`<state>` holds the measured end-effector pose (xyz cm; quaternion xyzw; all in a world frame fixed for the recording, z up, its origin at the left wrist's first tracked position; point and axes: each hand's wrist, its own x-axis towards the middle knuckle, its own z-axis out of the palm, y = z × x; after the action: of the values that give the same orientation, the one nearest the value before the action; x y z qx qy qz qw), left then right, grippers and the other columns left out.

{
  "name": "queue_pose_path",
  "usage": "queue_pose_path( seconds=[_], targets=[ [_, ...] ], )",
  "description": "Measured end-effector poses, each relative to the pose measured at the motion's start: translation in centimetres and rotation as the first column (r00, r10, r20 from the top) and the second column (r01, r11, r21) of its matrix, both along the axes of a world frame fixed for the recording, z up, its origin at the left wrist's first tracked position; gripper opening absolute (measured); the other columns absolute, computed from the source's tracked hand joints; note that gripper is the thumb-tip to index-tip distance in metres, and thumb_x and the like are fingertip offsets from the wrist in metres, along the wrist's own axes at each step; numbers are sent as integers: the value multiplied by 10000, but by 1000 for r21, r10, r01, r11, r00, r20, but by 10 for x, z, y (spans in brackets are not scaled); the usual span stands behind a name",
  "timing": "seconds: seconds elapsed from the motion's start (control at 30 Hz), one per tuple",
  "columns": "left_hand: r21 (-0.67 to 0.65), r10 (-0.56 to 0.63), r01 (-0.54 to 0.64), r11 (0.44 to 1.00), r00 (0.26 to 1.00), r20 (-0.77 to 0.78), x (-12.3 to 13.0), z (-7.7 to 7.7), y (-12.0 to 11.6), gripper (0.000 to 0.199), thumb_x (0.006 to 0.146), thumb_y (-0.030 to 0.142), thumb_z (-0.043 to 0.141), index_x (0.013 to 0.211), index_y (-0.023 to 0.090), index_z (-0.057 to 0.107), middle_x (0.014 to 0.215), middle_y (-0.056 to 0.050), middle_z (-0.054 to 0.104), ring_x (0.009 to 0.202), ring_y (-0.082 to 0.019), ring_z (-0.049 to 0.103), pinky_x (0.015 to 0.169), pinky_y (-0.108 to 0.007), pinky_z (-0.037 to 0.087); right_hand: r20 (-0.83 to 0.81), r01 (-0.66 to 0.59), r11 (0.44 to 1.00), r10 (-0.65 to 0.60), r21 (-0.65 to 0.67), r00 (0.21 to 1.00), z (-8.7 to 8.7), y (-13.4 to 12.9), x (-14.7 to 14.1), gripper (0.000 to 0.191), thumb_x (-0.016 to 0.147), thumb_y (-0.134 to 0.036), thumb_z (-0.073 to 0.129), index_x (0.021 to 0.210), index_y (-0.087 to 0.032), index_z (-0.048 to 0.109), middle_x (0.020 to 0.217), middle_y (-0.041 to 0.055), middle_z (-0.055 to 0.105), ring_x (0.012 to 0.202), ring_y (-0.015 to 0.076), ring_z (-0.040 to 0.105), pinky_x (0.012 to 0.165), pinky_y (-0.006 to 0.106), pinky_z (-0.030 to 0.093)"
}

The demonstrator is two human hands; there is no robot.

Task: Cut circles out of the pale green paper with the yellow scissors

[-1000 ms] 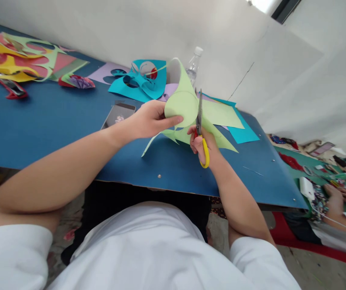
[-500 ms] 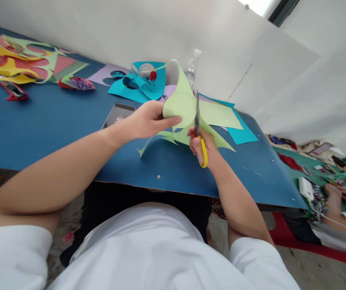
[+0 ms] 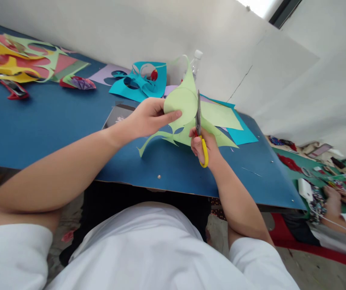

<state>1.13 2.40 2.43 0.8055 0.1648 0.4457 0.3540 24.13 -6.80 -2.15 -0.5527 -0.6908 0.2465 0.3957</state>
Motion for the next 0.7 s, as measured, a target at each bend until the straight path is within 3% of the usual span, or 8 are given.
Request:
queue_pose_path(
  seconds=[0.1,0.33,0.7],
  targets=[
    [-38,31,-30,999,999,22,1,0,1,461,933,476,725,644,195,500,612,27,389,569,-99,340,502,-254,257,-84,2,1000,-1,13,997,1,-1,-2,799,813,-1031,480,938,-248,583,735,42,535,704,229,579,523,345,444],
    [-90,99,-99,991,995,-7,0,2,-4,431,917,475,716,650,199,520,606,23,396,565,-106,337,510,-271,250,-113,-17,1000,16,-10,993,4,-5,-5,783,851,-997,480,962,-226,571,753,23,522,657,185,520,510,305,402],
    [-92,148,-146,985,989,12,-1,3,-3,445,923,517,720,663,194,561,612,7,435,560,-112,387,517,-277,258,-230,-63,998,56,-20,972,4,-5,-6,710,861,-944,583,946,-239,558,688,-36,449,566,124,439,465,276,378]
  ],
)
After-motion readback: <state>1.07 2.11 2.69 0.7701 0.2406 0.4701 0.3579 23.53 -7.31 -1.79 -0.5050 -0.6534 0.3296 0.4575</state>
